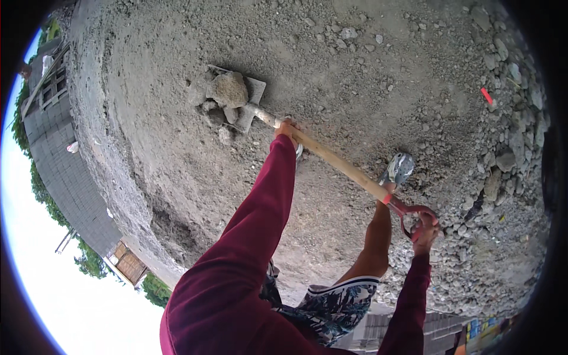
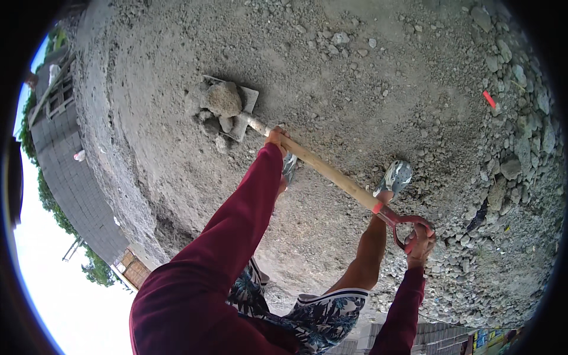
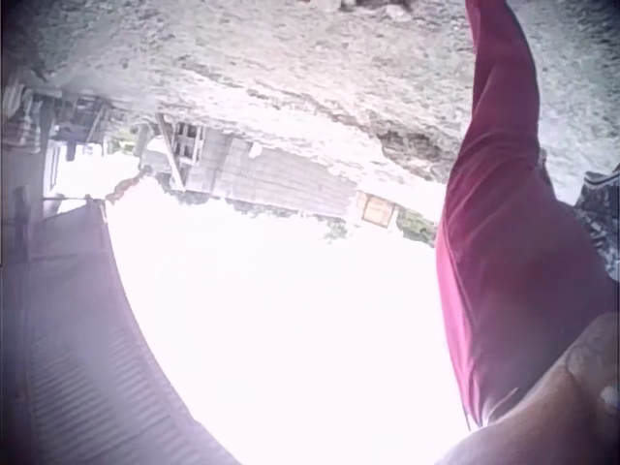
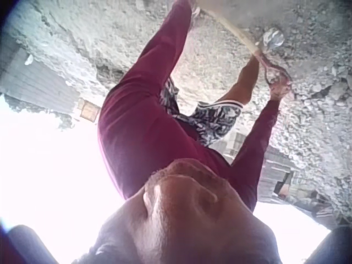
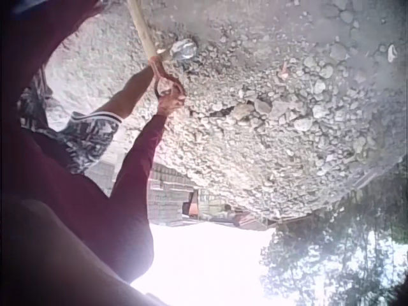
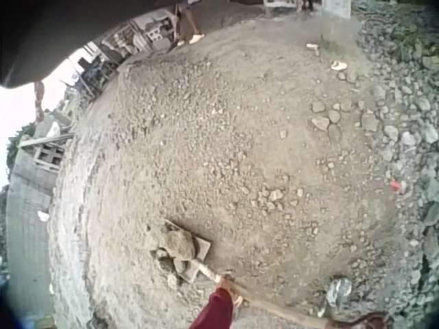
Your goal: The person shovels gravel and dirt from a large pile into a smaller one using a shovel.
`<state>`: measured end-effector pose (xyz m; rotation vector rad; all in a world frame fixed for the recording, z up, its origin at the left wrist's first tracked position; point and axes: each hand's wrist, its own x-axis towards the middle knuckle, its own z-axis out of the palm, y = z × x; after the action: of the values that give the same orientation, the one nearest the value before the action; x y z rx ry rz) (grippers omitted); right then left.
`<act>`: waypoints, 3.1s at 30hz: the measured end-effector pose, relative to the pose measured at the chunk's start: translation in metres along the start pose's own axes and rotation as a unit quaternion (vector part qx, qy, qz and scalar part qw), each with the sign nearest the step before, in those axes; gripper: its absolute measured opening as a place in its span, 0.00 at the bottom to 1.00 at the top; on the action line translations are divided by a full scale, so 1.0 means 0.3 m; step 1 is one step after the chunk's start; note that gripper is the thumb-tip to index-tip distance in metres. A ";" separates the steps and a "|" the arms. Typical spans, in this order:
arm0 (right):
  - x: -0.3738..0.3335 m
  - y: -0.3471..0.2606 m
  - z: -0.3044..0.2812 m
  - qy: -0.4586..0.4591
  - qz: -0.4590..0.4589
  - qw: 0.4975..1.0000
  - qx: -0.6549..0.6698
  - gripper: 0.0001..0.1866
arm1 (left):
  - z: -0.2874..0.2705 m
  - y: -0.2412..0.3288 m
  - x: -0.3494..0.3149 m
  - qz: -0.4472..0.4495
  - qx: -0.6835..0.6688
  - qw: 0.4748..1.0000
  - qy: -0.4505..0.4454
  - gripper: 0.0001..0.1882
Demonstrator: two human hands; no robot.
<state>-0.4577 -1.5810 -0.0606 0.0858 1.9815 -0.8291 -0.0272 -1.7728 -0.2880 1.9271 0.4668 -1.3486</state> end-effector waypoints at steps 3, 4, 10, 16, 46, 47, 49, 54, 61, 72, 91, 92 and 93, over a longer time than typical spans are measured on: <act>-0.046 0.099 0.068 -0.026 0.017 0.999 0.031 0.10 | -0.172 0.148 -0.037 0.031 0.040 0.999 0.002 0.07; -0.084 0.122 0.127 -0.042 0.008 0.998 0.045 0.10 | -0.238 0.216 -0.056 0.053 0.010 0.998 0.013 0.06; -0.528 0.063 0.038 -0.053 0.029 0.997 0.040 0.09 | -0.504 0.419 -0.385 0.040 -0.031 0.999 -0.020 0.04; -0.914 0.101 -0.277 -0.026 0.102 0.992 0.069 0.08 | -0.731 0.392 -0.721 0.045 0.039 0.997 -0.056 0.08; -1.922 -0.035 -1.664 -0.026 -0.257 0.392 0.883 0.06 | 0.209 -1.920 -3.809 0.241 0.464 0.366 -0.770 0.15; -1.915 -0.019 -1.619 -0.026 -0.206 0.393 0.896 0.06 | 0.205 -1.906 -3.734 0.248 0.485 0.369 -0.753 0.15; -1.847 0.268 -1.528 -0.016 -0.146 0.423 0.894 0.05 | 0.010 -1.911 -3.454 0.178 0.512 0.415 -0.731 0.14; -1.949 0.740 -1.405 0.089 -0.021 0.588 0.804 0.06 | -0.300 -1.623 -2.667 0.048 0.527 0.593 -0.607 0.12; -1.890 0.384 -1.463 0.036 -0.161 0.959 0.232 0.22 | -0.595 -0.950 -2.004 0.018 0.343 0.867 -0.362 0.22; -2.117 -0.245 -0.638 -0.451 -0.468 0.638 -0.412 0.34 | -1.276 -0.049 -1.448 0.049 0.038 0.992 -0.114 0.12; -2.224 -0.276 0.745 -0.404 -0.634 0.268 -0.602 0.35 | -1.176 0.978 -1.035 0.035 -0.217 0.951 -0.218 0.10; -2.165 -0.243 0.821 -0.386 -0.655 0.261 -0.595 0.35 | -1.142 1.013 -1.021 0.055 -0.125 0.970 -0.199 0.12; -2.155 -0.213 0.904 -0.390 -0.661 0.246 -0.593 0.35 | -1.139 1.057 -0.966 0.099 -0.018 0.983 -0.153 0.14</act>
<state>0.0727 -1.6164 0.4007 -2.5905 0.6545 0.1898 0.2911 -1.7031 0.1536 1.6486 0.1428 -1.4598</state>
